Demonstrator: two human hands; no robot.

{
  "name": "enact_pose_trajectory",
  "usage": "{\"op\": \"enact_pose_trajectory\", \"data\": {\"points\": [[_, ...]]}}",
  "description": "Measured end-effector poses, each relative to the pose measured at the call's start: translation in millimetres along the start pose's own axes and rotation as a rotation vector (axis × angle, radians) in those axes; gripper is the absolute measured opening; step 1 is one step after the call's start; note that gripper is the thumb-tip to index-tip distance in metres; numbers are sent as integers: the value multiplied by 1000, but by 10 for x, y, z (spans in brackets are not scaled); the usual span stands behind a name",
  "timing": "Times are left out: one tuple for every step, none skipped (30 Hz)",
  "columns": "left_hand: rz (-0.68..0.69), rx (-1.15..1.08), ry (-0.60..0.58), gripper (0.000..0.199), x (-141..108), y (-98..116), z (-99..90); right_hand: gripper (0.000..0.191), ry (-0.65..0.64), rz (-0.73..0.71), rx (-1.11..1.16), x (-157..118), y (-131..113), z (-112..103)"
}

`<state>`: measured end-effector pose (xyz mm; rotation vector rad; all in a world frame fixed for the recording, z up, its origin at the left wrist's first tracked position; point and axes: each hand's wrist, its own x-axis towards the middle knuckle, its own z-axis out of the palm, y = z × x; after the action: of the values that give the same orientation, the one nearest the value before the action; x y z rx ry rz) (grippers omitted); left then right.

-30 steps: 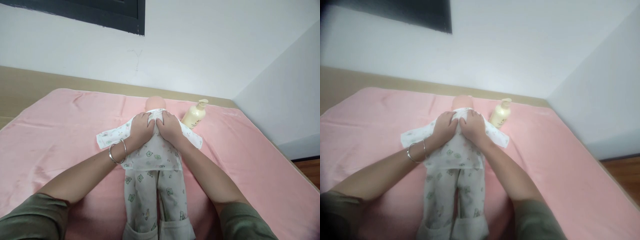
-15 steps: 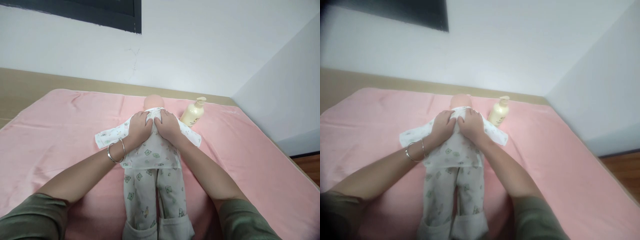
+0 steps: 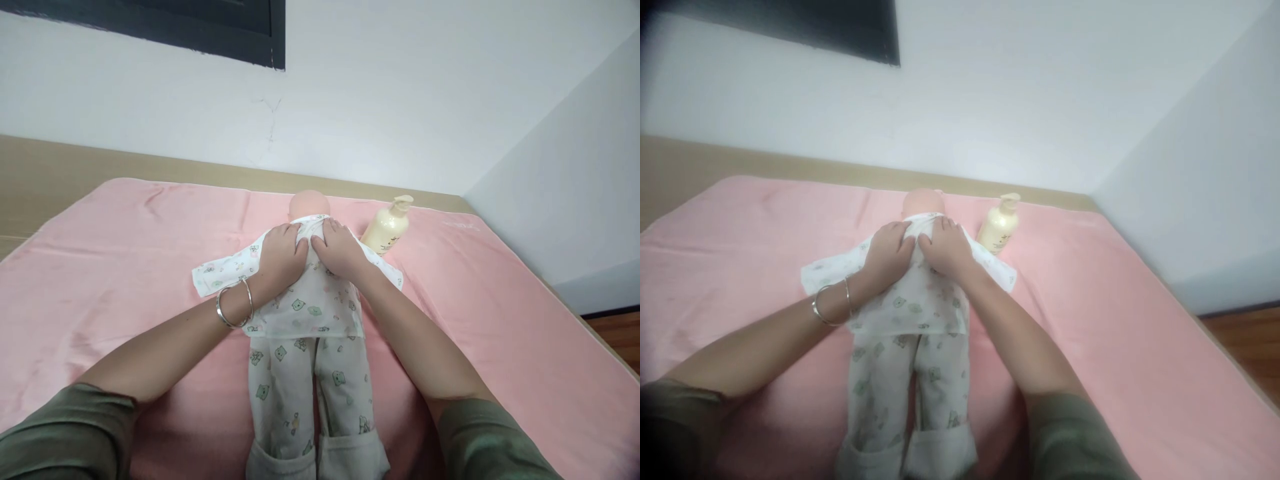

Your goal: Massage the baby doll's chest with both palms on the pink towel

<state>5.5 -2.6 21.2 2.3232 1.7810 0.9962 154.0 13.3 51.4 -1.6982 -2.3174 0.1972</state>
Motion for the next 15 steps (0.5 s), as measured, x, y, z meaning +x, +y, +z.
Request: {"op": "enact_pose_trajectory", "data": {"points": [[15, 16, -1, 28, -19, 30, -17, 60, -12, 12, 19, 10, 11, -4], [34, 32, 3, 27, -43, 63, -33, 61, -25, 28, 39, 20, 22, -11], [55, 49, 12, 25, -71, 97, -47, 60, -36, 45, 54, 29, 30, -19], [78, 65, 20, 25, -101, 129, -58, 59, -44, 61, 63, 37, 34, -30], [99, 79, 27, 24, -128, 155, -66, 59, -48, 72, 64, 41, 33, -42], [118, 89, 29, 24, -147, 174, -72, 57, -49, 77, 58, 40, 25, -54], [135, 92, 22, 24, -156, 182, -76, 56, -44, 76, 44, 32, 11, -66], [144, 88, 10, 24, -152, 180, -79, 55, -35, 72, 26, 15, -10, -75], [141, 78, -7, 24, -133, 166, -83, 55, -25, 64, 1, -12, -38, -78], [129, 68, -27, 24, -101, 141, -87, 54, -12, 52, -30, -50, -72, -75], [111, 60, -54, 24, -59, 109, -92, 54, 4, 29, -67, -99, -111, -65], [92, 58, -86, 24, -12, 71, -100, 54, 27, -8, -107, -158, -153, -46], [72, 61, -120, 24, 37, 30, -109, 54, 56, -52, -146, -223, -195, -21], [56, 69, -155, 25, 82, -9, -120, 55, 87, -98, -180, -289, -234, 8], [45, 78, -191, 26, 118, -43, -132, 56, 120, -142, -208, -349, -266, 37]]}}
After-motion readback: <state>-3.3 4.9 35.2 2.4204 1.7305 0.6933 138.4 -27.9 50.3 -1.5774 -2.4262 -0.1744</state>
